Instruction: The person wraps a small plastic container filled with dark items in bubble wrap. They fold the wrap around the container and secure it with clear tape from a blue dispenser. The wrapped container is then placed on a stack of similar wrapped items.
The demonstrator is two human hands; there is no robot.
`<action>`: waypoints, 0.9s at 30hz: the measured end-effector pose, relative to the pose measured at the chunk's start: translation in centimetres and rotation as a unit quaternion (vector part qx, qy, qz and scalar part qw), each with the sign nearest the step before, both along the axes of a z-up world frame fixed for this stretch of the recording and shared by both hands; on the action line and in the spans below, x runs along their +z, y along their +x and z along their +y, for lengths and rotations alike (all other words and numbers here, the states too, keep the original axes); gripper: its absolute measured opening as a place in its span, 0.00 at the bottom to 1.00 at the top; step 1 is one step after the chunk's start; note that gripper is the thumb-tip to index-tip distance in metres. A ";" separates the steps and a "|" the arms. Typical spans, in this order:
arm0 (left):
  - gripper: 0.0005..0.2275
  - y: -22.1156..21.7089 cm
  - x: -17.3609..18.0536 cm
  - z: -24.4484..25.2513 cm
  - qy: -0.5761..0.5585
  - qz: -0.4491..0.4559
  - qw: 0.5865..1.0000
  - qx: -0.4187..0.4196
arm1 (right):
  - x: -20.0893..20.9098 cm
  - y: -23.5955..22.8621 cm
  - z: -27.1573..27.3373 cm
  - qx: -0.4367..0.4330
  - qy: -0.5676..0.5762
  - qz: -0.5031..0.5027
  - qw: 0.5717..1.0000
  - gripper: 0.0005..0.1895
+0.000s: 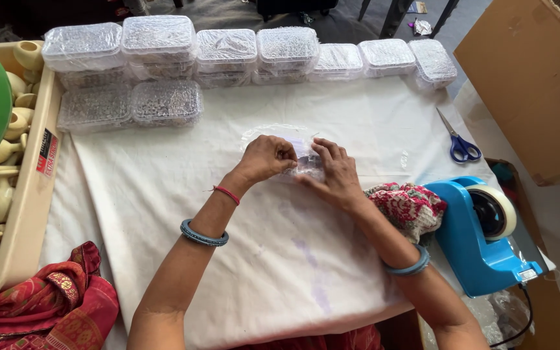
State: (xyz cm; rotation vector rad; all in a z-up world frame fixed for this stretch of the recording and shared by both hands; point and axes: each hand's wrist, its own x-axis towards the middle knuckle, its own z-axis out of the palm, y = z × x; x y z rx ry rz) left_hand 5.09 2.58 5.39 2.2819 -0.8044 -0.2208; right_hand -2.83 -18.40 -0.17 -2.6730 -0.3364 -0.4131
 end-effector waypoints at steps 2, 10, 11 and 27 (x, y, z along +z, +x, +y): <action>0.05 0.6 -0.2 -0.1 -0.002 0.006 1.000 0.001 | 0.6 0.2 1.0 -0.028 0.012 0.021 0.999 0.49; 0.10 1.5 -2.1 3.1 -0.211 -0.076 0.972 0.065 | 1.1 0.5 1.9 -0.085 0.041 0.055 0.994 0.51; 0.13 0.9 -2.0 4.5 -0.223 -0.119 0.962 0.100 | 0.9 0.6 1.8 -0.083 0.042 0.053 0.994 0.50; 0.10 -2.0 -3.4 6.9 -0.192 -0.084 0.972 0.106 | 0.8 0.4 1.9 -0.073 0.050 0.033 0.996 0.48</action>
